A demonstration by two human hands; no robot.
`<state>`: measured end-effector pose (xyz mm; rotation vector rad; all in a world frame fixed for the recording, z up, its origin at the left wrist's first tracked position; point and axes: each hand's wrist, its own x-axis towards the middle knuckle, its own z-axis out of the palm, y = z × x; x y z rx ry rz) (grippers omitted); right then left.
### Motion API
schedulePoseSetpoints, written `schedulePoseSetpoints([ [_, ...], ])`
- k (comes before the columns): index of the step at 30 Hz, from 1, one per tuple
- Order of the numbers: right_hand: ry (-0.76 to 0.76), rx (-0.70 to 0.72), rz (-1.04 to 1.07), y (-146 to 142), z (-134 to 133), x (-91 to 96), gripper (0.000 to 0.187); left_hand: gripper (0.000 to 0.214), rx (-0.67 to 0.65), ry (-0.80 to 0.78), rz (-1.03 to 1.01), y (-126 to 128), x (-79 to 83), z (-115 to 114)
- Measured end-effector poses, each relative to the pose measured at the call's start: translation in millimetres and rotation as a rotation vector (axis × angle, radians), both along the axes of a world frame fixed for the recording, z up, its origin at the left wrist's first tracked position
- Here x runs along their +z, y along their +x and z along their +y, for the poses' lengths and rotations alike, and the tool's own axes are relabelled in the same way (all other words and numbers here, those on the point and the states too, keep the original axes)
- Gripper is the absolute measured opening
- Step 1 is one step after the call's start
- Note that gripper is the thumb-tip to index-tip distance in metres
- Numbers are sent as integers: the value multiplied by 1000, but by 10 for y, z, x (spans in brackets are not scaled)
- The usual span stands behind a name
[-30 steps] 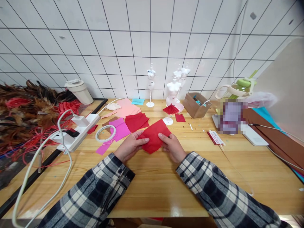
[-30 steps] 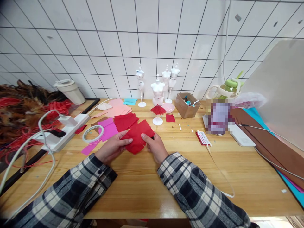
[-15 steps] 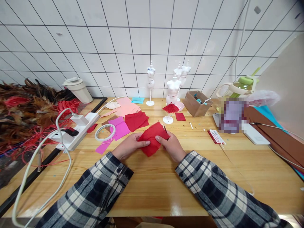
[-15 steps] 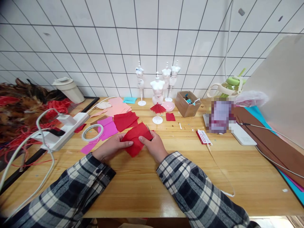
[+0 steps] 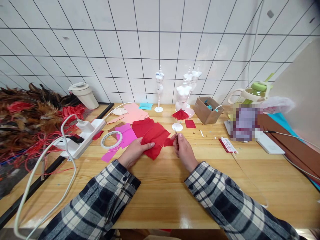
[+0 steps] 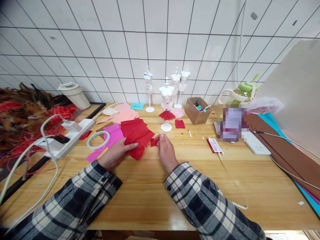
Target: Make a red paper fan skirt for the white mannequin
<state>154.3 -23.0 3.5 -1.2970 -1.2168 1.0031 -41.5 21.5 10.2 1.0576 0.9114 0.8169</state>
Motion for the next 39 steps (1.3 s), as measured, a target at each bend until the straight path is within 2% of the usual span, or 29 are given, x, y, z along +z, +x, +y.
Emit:
schedulePoseSetpoints([
  [5, -157, 299, -111, -45, -29, -13, 54, 41, 56, 34, -13, 16, -30, 20],
  [7, -176, 346, -202, -63, -24, -45, 57, 39, 42, 44, 1, 19, -48, 19],
  [11, -131, 327, -352, -74, -11, -84, 56, 37, -5, 52, 9, 18, -90, 12],
  [19, -39, 265, -432, -94, -15, -126, 46, 43, -28, 83, 42, 73, -72, -36],
  [31, -100, 247, -372, -166, -38, -54, 42, 44, -41, 94, 51, 99, -51, -64],
  [39, -109, 252, -364, -163, -34, -72, 44, 45, -53, 97, 11, 95, -77, -55],
])
